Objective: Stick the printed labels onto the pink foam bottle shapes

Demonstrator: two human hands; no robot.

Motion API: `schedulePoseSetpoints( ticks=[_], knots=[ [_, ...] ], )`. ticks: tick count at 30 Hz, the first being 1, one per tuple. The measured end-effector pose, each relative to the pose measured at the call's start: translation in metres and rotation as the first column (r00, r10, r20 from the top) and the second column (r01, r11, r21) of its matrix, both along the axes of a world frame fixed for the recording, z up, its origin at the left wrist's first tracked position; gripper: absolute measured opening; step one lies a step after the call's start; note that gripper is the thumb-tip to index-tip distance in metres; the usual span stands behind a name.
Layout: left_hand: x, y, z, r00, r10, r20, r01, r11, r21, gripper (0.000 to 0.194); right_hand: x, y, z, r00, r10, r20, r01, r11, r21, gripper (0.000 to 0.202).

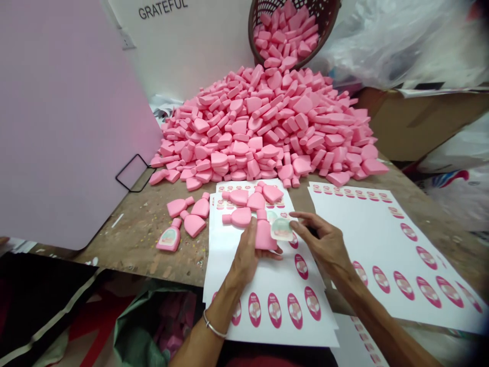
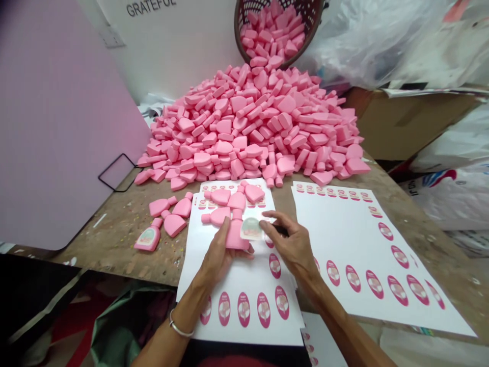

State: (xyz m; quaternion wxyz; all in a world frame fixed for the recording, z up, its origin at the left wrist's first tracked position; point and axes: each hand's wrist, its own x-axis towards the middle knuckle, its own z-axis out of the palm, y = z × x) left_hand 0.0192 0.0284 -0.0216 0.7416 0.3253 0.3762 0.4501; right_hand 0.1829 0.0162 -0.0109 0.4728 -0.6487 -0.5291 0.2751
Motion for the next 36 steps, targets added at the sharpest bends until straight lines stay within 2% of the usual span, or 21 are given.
schedulePoseSetpoints(
  ticks=[3,7,27,30,33,36],
  knots=[
    [-0.001,-0.004,0.01,0.998,-0.004,0.069,0.007,0.999,-0.046,0.06,-0.012,-0.004,0.005,0.995,0.093,-0.019,-0.093,0.995,-0.018,0.035],
    [-0.003,-0.006,0.017,0.997,-0.022,0.068,0.025,0.999,-0.046,0.059,-0.021,-0.005,0.006,0.993,0.117,-0.031,-0.117,0.993,-0.009,0.03],
    [-0.006,-0.006,0.022,0.994,-0.018,0.105,0.026,0.997,-0.071,0.059,-0.031,-0.005,0.011,0.993,0.12,-0.009,-0.12,0.992,0.034,0.026],
    [-0.008,-0.007,0.024,0.99,-0.055,0.127,0.06,0.998,-0.034,0.051,-0.032,-0.005,0.013,0.992,0.125,0.007,-0.125,0.991,0.053,0.025],
    [-0.012,-0.008,0.026,0.992,-0.096,0.085,0.091,0.994,0.06,0.039,-0.03,-0.005,0.013,0.991,0.126,0.054,-0.13,0.989,0.077,0.024],
    [-0.015,-0.009,0.026,0.994,-0.111,0.024,0.107,0.987,0.119,0.04,-0.025,-0.003,0.015,0.963,0.058,0.262,-0.088,0.991,0.104,0.031]
  ],
)
